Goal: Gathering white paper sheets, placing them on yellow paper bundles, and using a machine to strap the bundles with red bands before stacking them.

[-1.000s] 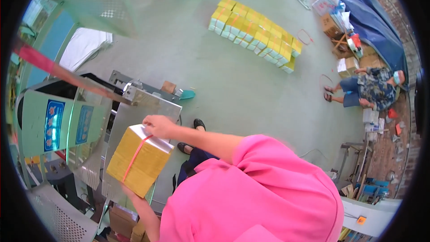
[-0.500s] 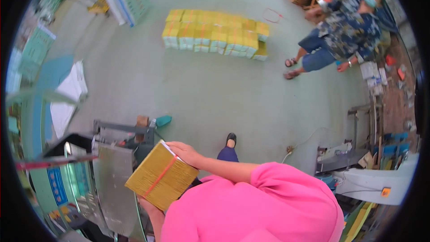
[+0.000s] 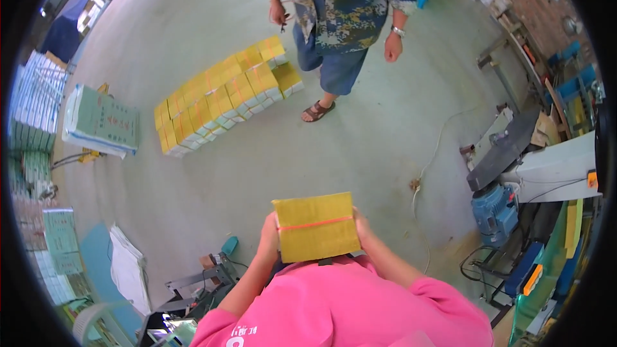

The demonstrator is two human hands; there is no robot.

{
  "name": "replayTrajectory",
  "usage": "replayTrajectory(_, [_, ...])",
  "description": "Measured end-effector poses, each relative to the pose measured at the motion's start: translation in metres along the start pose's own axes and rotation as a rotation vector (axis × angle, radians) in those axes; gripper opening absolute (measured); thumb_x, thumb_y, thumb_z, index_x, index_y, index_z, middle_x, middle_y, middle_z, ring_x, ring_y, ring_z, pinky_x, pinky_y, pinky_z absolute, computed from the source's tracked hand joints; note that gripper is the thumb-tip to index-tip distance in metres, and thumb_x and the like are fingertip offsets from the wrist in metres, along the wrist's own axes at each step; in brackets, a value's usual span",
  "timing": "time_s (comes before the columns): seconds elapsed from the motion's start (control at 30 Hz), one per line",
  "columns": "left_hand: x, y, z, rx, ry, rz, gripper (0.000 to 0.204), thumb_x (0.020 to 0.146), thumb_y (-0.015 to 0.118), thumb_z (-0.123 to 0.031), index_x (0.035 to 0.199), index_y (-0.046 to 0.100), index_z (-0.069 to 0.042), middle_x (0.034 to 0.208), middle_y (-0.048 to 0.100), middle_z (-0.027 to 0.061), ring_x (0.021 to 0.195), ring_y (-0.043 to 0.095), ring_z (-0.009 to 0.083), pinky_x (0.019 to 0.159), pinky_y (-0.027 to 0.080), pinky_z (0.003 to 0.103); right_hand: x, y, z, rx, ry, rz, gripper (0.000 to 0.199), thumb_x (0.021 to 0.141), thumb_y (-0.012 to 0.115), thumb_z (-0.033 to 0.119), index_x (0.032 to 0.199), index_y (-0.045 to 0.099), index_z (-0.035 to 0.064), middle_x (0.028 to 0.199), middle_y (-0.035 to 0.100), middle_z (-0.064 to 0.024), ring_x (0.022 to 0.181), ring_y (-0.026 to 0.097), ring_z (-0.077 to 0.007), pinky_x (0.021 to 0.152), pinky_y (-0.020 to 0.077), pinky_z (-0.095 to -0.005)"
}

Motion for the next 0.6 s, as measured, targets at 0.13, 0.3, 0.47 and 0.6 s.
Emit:
replayTrajectory(0.13, [0.065,0.04,-0.007,0.398,0.127,-0.012,0.039,0.101,0.035,-0.038,0.109,0.058,-0.007,0.099,0.06,0.0051,0.091,0.059,0.0155,0.08,0.05,0.033,0.003,-0.018,0.039,0.077,0.047,-0.223,0.052,0.094,0.053,0.045,0.128,0.055,0.0054,0.113,0.063,-0.0086,0.098,0.064,-0.019,0.079,0.0552,-0.0351])
replayTrajectory(0.3, [0.119,0.061,-0.047,0.384,0.073,-0.011,0.037,0.1,0.035,-0.037,0.106,0.058,-0.008,0.098,0.06,0.0044,0.089,0.059,0.0166,0.078,0.05,0.033,0.047,0.008,0.1,-0.007,0.09,-0.262,0.049,0.094,0.053,0.039,0.127,0.055,0.0032,0.112,0.064,-0.0097,0.093,0.066,-0.0205,0.076,0.0557,-0.0355])
replayTrajectory(0.47, [0.146,0.079,-0.131,-0.059,0.003,-0.107,0.049,0.1,0.039,-0.048,0.118,0.059,-0.007,0.112,0.064,0.0083,0.101,0.062,0.0225,0.089,0.05,0.035,0.176,0.052,0.135,-0.124,0.169,-0.164,0.046,0.097,0.048,0.037,0.125,0.056,0.0013,0.112,0.063,-0.0108,0.095,0.064,-0.0204,0.08,0.0536,-0.035])
replayTrajectory(0.6, [0.231,0.041,-0.157,-0.309,-0.007,-0.272,0.05,0.1,0.039,-0.051,0.119,0.059,-0.009,0.117,0.064,0.0085,0.104,0.062,0.0248,0.092,0.05,0.039,0.309,0.094,0.173,-0.436,0.043,0.017,0.044,0.101,0.042,0.035,0.123,0.058,-0.0002,0.114,0.063,-0.0097,0.106,0.058,-0.0187,0.092,0.0467,-0.0343])
Point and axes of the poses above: each hand's wrist, its own x-axis towards the middle knuckle, its own y-axis out of the palm, z = x × y, the point moved 3 cm from there along x, towards the middle knuckle
